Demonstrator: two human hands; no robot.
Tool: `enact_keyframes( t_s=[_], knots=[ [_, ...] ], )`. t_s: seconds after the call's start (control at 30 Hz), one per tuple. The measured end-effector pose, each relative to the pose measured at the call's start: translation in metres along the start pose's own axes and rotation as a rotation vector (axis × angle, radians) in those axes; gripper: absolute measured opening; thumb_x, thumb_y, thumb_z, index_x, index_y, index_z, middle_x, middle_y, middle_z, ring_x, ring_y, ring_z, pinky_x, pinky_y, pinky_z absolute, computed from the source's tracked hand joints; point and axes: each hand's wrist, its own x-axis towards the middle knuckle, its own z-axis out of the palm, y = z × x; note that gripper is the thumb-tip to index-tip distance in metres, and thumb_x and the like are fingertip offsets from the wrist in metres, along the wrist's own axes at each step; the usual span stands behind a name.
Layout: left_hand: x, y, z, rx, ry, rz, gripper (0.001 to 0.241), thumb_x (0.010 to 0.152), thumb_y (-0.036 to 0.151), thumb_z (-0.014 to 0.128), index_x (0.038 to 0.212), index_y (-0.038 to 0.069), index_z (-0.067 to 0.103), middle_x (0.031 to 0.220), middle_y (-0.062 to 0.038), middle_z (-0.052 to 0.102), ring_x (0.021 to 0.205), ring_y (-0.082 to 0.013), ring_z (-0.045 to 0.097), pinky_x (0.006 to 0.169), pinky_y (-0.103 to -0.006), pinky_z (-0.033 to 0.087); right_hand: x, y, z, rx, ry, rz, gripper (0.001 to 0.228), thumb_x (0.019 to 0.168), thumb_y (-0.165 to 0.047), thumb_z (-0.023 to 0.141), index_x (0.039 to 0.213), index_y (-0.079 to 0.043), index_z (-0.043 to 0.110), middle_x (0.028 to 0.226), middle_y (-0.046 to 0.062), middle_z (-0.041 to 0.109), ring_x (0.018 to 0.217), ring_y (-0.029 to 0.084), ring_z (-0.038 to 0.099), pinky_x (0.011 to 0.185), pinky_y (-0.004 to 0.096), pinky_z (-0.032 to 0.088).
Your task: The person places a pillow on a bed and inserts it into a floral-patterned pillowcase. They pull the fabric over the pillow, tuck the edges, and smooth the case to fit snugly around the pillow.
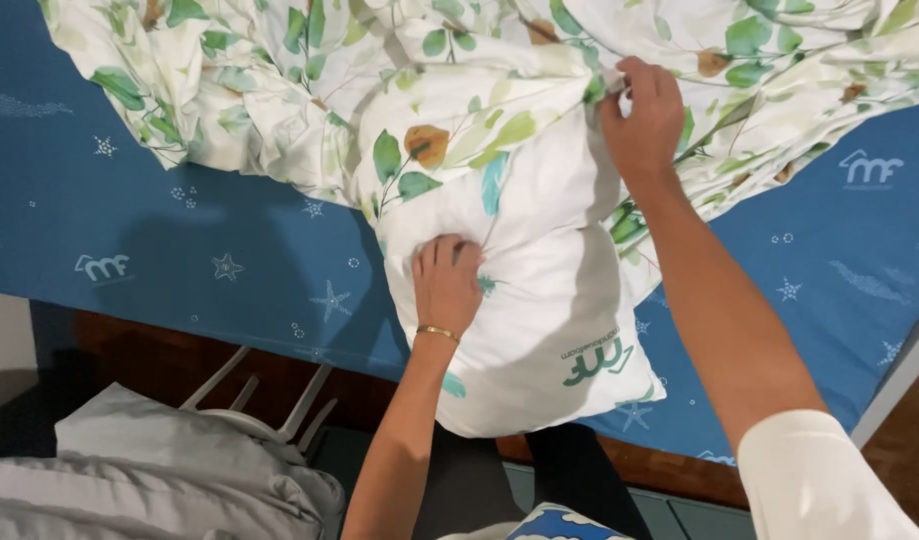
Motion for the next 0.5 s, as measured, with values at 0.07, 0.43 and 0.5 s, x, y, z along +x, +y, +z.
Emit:
enact_keyframes(
  t_s=[0.07, 0.43, 0.5],
  knots=[
    [0.008, 0.002, -0.004, -0.057, 0.171, 0.043, 0.008, 0.091, 0.016, 0.07, 0.094, 0.008, 0.07, 0.113, -0.009, 0.059, 0.105, -0.03, 0.055, 0.101, -0.044, 0.042, -0.005, -0.002, -0.01, -0.04, -0.06, -0.026, 0.032, 0.076, 0.009, 0.078, 0.103, -0.004, 0.066, 0.095, 0.007, 0.061, 0.074, 0.022, 0.057, 0.065, 0.033, 0.049],
    [0.126, 0.025, 0.021, 0.135, 0.334, 0.128, 0.025, 0.086, 0.019, 0.075, 0.109, 0.013, 0.069, 0.109, -0.006, 0.062, 0.101, -0.0272, 0.055, 0.098, -0.0423, 0.043, -0.017, -0.004, -0.042, -0.054, -0.216, -0.275, 0.02, 0.072, 0.003, 0.076, 0.086, -0.002, 0.063, 0.095, 0.009, 0.062, 0.087, 0.028, 0.056, 0.082, 0.037, 0.049],
    [0.134, 0.03, 0.022, 0.177, 0.38, 0.162, 0.008, 0.087, 0.013, 0.07, 0.094, 0.014, 0.072, 0.09, -0.002, 0.067, 0.085, -0.0229, 0.056, 0.094, -0.0397, 0.043, -0.023, 0.001, -0.044, -0.101, -0.205, -0.311, 0.022, 0.074, 0.0, 0.08, 0.088, -0.004, 0.063, 0.096, 0.007, 0.063, 0.088, 0.027, 0.057, 0.084, 0.036, 0.049]
  ],
)
